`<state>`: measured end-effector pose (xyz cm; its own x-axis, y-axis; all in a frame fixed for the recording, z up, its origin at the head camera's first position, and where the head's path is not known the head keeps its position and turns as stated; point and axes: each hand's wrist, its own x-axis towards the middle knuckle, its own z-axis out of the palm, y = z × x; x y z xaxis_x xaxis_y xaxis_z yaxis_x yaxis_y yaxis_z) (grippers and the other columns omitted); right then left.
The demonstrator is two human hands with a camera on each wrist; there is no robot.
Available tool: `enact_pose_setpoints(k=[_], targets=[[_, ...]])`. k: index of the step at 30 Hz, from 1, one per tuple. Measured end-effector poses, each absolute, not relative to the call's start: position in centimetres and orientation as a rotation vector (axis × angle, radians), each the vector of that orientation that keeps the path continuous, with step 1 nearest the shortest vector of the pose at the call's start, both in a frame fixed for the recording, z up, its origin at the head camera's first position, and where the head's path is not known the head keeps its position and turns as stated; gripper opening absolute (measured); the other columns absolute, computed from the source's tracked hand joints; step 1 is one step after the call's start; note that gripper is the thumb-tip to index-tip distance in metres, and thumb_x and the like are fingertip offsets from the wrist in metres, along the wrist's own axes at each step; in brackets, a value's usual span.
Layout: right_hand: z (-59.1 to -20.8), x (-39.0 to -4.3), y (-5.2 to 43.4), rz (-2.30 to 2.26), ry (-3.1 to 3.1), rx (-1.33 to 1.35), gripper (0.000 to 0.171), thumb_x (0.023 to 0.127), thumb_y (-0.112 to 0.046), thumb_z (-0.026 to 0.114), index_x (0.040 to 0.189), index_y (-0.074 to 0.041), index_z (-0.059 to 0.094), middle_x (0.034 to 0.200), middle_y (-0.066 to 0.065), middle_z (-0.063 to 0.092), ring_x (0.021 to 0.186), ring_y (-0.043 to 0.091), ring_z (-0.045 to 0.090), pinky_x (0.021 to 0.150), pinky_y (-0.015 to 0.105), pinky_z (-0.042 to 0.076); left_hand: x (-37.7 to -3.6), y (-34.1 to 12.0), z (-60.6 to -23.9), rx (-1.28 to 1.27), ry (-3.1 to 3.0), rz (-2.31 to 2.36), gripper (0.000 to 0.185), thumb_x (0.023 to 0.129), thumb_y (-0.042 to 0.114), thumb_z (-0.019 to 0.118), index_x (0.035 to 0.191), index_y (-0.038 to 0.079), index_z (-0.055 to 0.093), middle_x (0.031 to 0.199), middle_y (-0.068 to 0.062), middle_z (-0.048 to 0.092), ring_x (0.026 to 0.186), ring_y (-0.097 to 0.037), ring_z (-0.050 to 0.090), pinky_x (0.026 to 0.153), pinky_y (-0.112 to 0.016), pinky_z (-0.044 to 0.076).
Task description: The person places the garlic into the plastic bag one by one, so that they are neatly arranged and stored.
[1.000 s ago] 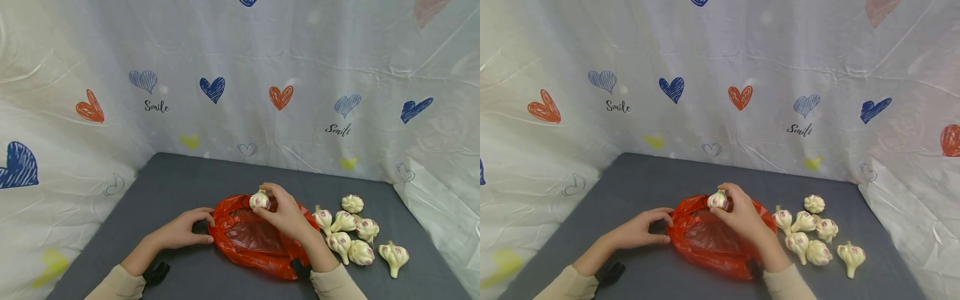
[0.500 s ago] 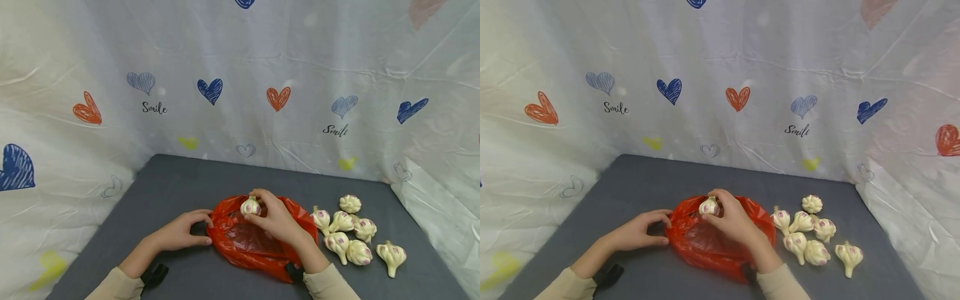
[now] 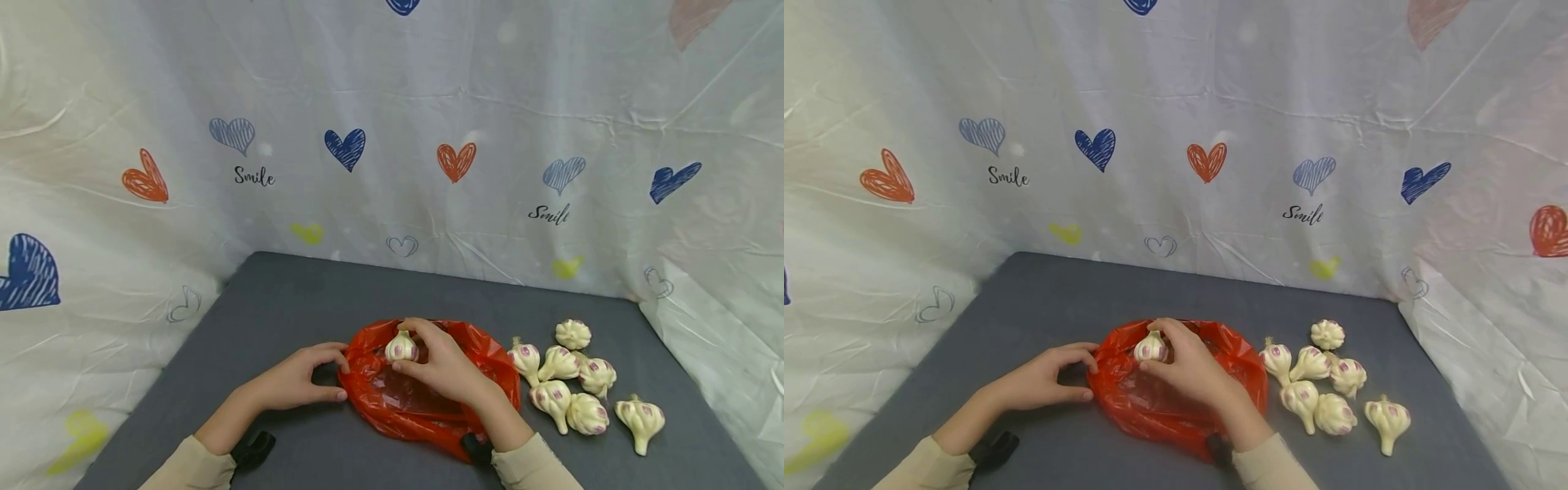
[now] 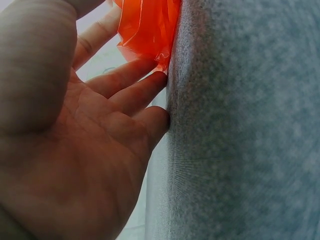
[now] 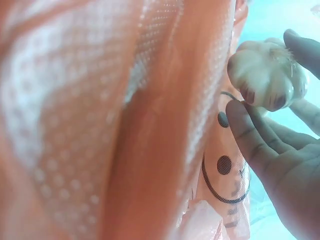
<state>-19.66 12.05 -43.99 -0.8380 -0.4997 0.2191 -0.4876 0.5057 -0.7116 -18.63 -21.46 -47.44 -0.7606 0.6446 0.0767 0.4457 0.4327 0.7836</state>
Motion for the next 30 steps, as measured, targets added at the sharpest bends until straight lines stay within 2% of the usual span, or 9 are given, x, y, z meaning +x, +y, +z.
enact_pose_setpoints(k=[6, 13, 19, 30], targets=[[-44.11, -19.66, 11.94, -1.257, 2.689, -0.871, 0.066, 0.097, -0.038, 0.087, 0.151, -0.012, 0.059, 0.146, -0.002, 0.062, 0.121, 0.015, 0.061, 0.100, 0.044, 0.056, -18.60, -21.50, -47.34, 0.950, 2.458, 1.232, 0.029, 0.097, 0.048, 0.084, 0.118, 0.034, 0.070, 0.165, -0.011, 0.050, 0.154, -0.040, 0.044, 0.118, -0.069, 0.038], [-44.17, -19.65, 11.81, -1.256, 2.659, -0.888, 0.064, 0.098, -0.035, 0.086, 0.151, -0.010, 0.059, 0.140, -0.001, 0.064, 0.109, 0.013, 0.064, 0.092, 0.037, 0.058, -18.54, -21.44, -47.36, 0.943, 2.460, 1.226, 0.029, 0.097, 0.049, 0.084, 0.118, 0.034, 0.070, 0.165, -0.011, 0.049, 0.154, -0.041, 0.044, 0.118, -0.069, 0.038], [-44.41, -19.61, 11.83, -1.256, 2.624, -0.852, 0.061, 0.100, -0.031, 0.084, 0.151, -0.009, 0.058, 0.142, 0.004, 0.065, 0.114, 0.015, 0.068, 0.091, 0.037, 0.061, -18.61, -21.36, -47.43, 0.942, 2.456, 1.222, 0.029, 0.097, 0.048, 0.084, 0.118, 0.034, 0.069, 0.166, -0.011, 0.049, 0.155, -0.040, 0.043, 0.118, -0.069, 0.038], [-44.57, -19.62, 11.73, -1.231, 2.629, -0.844, 0.060, 0.101, -0.029, 0.083, 0.151, -0.009, 0.058, 0.138, 0.001, 0.064, 0.110, 0.014, 0.068, 0.087, 0.031, 0.060, -18.58, -21.40, -47.40, 0.937, 2.463, 1.211, 0.030, 0.097, 0.049, 0.084, 0.118, 0.034, 0.069, 0.165, -0.011, 0.049, 0.154, -0.040, 0.044, 0.118, -0.069, 0.039]])
